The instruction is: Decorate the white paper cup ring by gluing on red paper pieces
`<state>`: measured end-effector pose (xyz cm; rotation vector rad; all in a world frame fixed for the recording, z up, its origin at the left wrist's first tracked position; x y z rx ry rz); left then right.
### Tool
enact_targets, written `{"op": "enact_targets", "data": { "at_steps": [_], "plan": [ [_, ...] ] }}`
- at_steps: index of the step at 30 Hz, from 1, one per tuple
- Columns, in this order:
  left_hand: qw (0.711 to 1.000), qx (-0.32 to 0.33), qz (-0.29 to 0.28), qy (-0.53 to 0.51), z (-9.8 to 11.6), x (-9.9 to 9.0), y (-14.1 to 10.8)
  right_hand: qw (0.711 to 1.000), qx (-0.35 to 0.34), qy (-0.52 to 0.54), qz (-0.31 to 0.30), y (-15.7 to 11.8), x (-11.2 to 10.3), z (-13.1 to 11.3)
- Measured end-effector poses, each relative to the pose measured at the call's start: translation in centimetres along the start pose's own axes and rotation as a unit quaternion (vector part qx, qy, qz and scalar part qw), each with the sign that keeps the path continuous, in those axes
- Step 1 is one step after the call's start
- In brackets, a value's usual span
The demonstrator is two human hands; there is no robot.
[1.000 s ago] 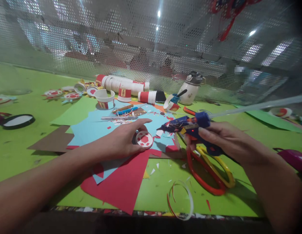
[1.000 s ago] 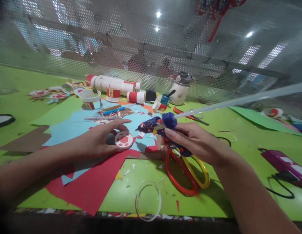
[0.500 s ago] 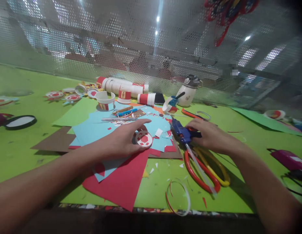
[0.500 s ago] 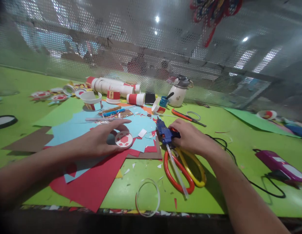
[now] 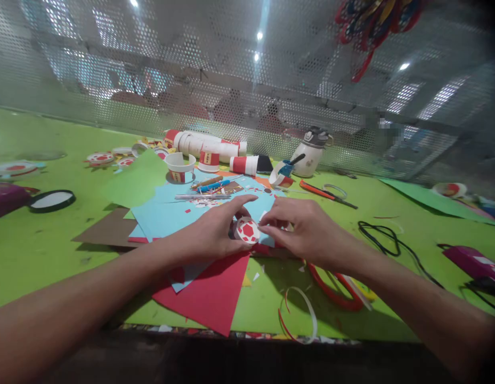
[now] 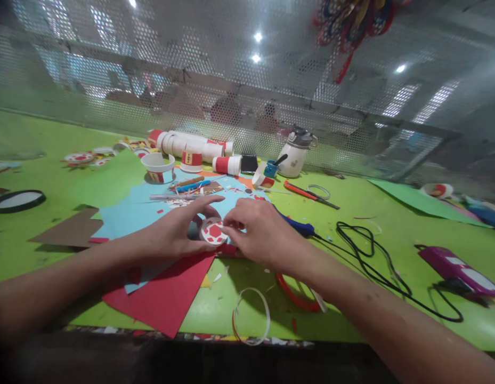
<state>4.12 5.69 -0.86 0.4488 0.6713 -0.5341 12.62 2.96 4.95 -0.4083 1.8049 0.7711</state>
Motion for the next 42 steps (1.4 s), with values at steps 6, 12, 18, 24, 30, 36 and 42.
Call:
{"op": "enact_targets", "data": {
  "at_steps": [6,12,18,24,30,36,42],
  "plan": [
    [0.999,0.026,-0.003,-0.032,0.2,0.2,0.2,0.999,-0.001,-0.031,-0.028,1.5,2.5,-0.7],
    [0.999,0.035,-0.009,-0.033,0.2,0.5,0.1,0.997,0.023,-0.068,-0.037,1.5,3.3,-0.4],
    [0.999,0.022,-0.012,-0.025,0.6,0.5,0.1,0.994,-0.003,-0.105,-0.037,1.3,4.2,-0.7],
    [0.999,0.036,-0.002,-0.016,0.6,0.5,0.1,0.992,-0.041,-0.109,-0.048,1.3,4.8,-1.2],
    [0.999,0.031,-0.009,-0.026,0.8,0.6,0.0,0.987,-0.077,-0.134,-0.040,1.2,4.8,-2.3],
    [1.000,0.018,-0.011,-0.018,0.6,0.6,0.0,0.981,-0.084,-0.171,-0.040,1.2,5.1,-2.6],
    [1.000,0.010,-0.014,-0.006,0.3,0.6,0.0,0.983,-0.076,-0.153,-0.073,1.2,5.4,-1.7]
  ]
}}
Point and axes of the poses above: each hand's wrist, its own y-axis towards the middle knuckle, its own x-axis out of the palm, z = x × y, the point moved 10 cm from there along y, towards the middle knuckle, and after that the axes turned 2 degrees about -z, right-handed, at the moved point
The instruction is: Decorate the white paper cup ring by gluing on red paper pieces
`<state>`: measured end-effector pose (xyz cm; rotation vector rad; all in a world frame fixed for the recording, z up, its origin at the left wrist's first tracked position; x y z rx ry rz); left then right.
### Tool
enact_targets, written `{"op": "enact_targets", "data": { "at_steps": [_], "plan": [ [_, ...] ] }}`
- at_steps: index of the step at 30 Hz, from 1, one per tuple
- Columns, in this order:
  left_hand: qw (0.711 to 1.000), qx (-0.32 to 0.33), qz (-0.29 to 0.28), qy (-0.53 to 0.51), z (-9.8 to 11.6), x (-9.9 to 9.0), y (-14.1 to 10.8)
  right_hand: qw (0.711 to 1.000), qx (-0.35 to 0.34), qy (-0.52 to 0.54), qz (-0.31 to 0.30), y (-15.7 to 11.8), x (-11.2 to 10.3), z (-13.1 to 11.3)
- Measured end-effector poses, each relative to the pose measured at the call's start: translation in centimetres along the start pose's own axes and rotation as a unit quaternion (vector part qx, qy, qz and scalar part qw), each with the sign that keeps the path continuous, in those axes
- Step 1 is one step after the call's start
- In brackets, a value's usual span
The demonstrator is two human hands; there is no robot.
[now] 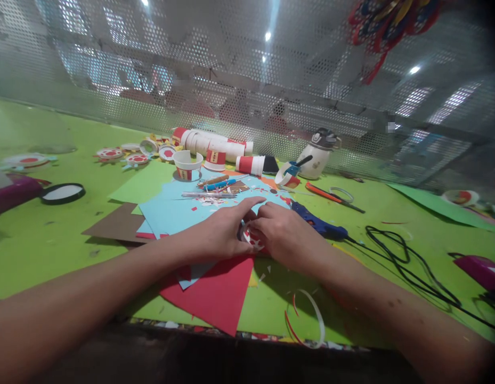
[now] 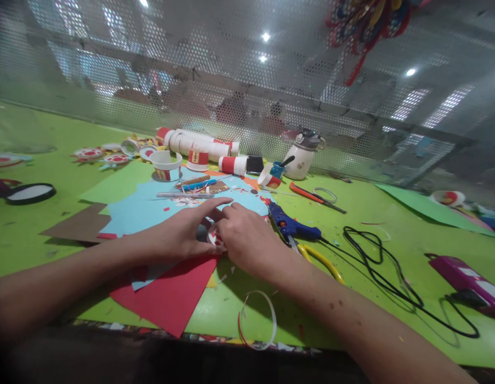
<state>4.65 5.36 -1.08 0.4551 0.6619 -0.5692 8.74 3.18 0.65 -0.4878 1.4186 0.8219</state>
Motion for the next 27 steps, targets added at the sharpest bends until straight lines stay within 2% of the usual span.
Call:
{"op": "enact_targets", "data": {
  "at_steps": [16,21,27],
  "plan": [
    [0.999,0.021,-0.005,0.024,-0.5,0.3,0.2,0.995,-0.046,-0.074,-0.051,0.7,0.5,-1.5],
    [0.999,0.015,-0.003,0.031,-0.7,0.4,0.3,0.997,-0.042,-0.058,-0.025,0.5,0.6,-1.0],
    [1.000,0.000,-0.012,0.029,-1.0,0.3,0.3,1.000,-0.001,-0.009,0.012,0.4,0.7,0.8]
  ]
}}
Point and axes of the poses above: each hand's wrist, its own y-axis towards the middle knuckle, its own x-axis out of the palm, z = x × y, the point moved 10 cm from there along y, towards the middle knuckle, and after that the axes turned 2 degrees about -z, right-handed, at the moved point
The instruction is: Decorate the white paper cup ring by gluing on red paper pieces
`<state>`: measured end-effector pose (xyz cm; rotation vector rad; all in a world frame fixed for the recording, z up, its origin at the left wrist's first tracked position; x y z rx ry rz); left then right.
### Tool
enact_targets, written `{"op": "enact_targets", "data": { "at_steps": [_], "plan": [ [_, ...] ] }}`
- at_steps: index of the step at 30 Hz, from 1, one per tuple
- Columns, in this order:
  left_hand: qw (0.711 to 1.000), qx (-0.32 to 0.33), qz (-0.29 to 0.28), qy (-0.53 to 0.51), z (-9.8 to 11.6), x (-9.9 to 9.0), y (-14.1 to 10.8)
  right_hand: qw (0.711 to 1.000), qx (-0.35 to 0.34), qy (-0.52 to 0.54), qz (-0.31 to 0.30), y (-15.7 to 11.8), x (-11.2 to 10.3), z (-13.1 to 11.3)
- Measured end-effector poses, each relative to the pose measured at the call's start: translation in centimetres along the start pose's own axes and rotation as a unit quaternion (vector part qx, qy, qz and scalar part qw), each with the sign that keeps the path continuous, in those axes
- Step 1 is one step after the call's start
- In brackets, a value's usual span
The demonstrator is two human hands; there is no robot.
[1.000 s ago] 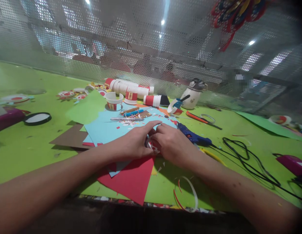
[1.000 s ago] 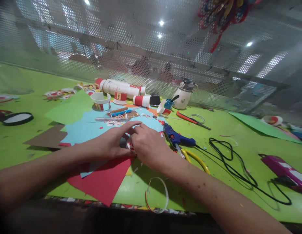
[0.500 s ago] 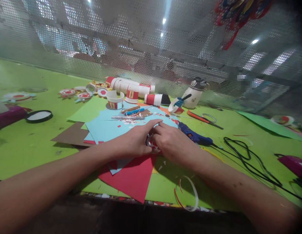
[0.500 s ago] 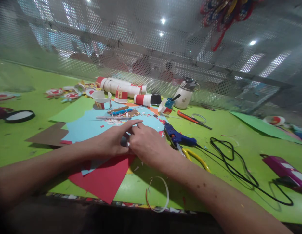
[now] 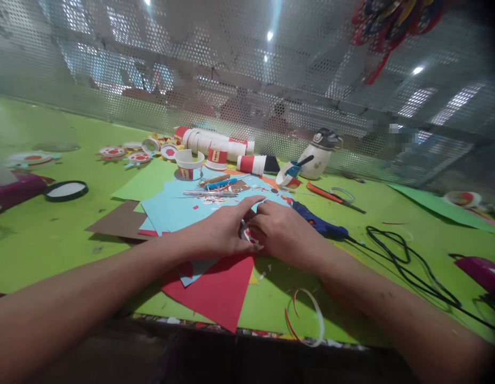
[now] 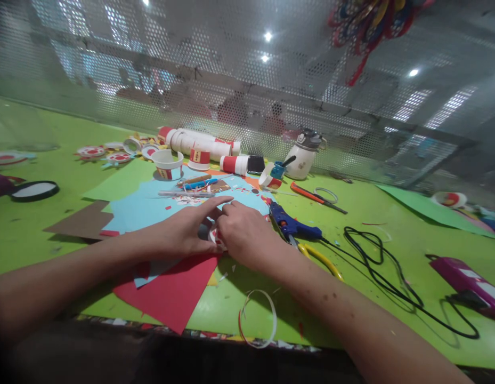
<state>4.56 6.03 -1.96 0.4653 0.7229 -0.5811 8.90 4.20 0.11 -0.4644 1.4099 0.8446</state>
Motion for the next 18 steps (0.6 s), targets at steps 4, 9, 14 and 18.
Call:
{"op": "enact_targets", "data": {
  "at_steps": [4,9,14,18],
  "plan": [
    [1.000,-0.002,0.000,-0.027,-0.2,-0.1,-0.1,0.994,0.032,0.092,0.045,-0.4,-2.2,1.5],
    [0.999,-0.001,-0.004,-0.046,0.0,-0.2,-0.1,0.926,0.146,0.350,-0.001,-1.5,-2.2,4.7],
    [0.999,-0.012,-0.001,-0.030,0.2,-0.5,-0.2,0.885,0.205,0.416,-0.052,-2.1,0.3,6.0],
    [1.000,-0.010,-0.003,-0.012,0.3,-0.6,-0.2,0.902,0.177,0.393,-0.030,-2.0,0.1,5.9]
  ]
}}
Point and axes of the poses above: each hand's wrist, its own y-axis towards the middle knuckle, its own x-axis out of the palm, z = x × y, the point moved 10 cm from there along y, towards the middle knuckle, and after that the axes turned 2 degrees about -z, right-handed, at the moved point
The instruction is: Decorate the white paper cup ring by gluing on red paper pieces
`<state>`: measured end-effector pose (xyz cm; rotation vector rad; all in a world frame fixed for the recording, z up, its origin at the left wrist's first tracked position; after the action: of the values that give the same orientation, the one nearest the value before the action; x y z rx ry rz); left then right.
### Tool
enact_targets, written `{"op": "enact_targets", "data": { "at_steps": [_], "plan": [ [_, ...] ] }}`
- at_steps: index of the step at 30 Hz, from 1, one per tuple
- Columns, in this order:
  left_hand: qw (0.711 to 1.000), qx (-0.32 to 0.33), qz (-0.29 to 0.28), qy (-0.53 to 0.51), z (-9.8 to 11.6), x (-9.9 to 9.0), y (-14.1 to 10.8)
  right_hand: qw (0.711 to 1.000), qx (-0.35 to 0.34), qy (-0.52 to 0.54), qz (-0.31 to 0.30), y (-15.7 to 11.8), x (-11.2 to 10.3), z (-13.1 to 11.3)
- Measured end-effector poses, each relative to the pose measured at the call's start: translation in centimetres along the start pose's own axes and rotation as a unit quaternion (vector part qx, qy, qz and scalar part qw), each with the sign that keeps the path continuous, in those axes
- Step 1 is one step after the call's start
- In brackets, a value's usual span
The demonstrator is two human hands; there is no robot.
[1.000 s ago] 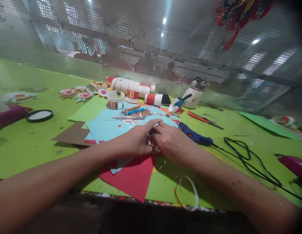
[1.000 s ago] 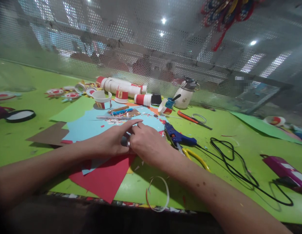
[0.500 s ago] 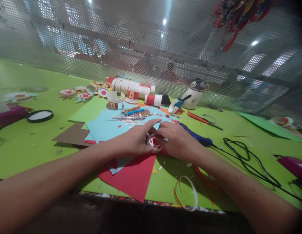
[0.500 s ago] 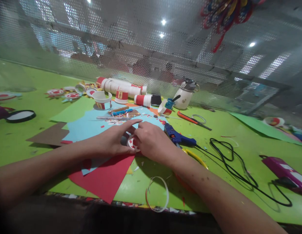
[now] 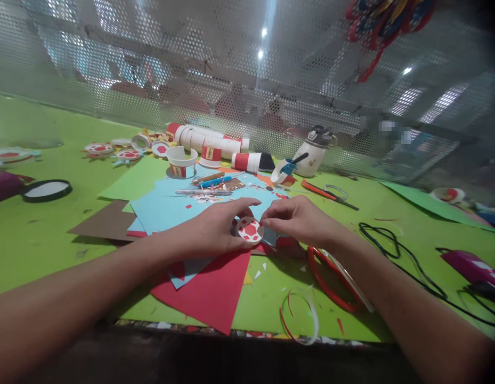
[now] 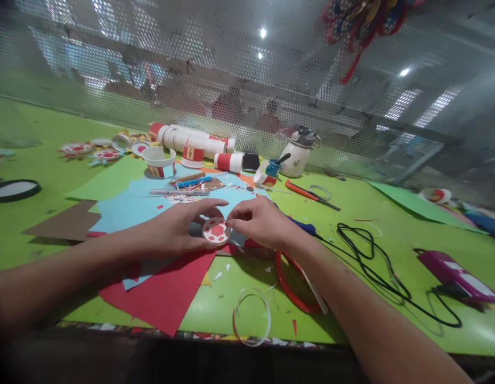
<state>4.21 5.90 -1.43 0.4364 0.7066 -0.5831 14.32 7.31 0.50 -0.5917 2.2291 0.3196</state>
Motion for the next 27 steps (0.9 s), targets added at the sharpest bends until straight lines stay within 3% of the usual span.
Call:
{"op": "enact_targets", "data": {
  "at_steps": [6,16,27],
  "plan": [
    [1.000,0.018,0.012,0.011,0.2,-0.3,0.1,1.000,-0.029,-0.009,0.002,-0.1,-0.2,-0.6],
    [0.998,0.026,0.021,0.051,0.1,-0.4,0.1,0.992,0.055,0.110,-0.008,0.2,0.2,1.7],
    [0.998,-0.001,0.009,0.065,-0.4,-0.1,0.2,0.999,0.018,0.037,-0.011,0.2,0.6,0.7]
  ]
}}
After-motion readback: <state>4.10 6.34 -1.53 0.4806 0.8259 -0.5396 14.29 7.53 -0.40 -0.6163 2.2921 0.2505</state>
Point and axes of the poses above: each hand's wrist, its own y-axis towards the middle knuckle, its own x-axis out of the palm, z = x × y, the point moved 10 cm from there along y, towards the middle knuckle, and after that the axes turned 2 degrees about -z, right-handed, at the moved point
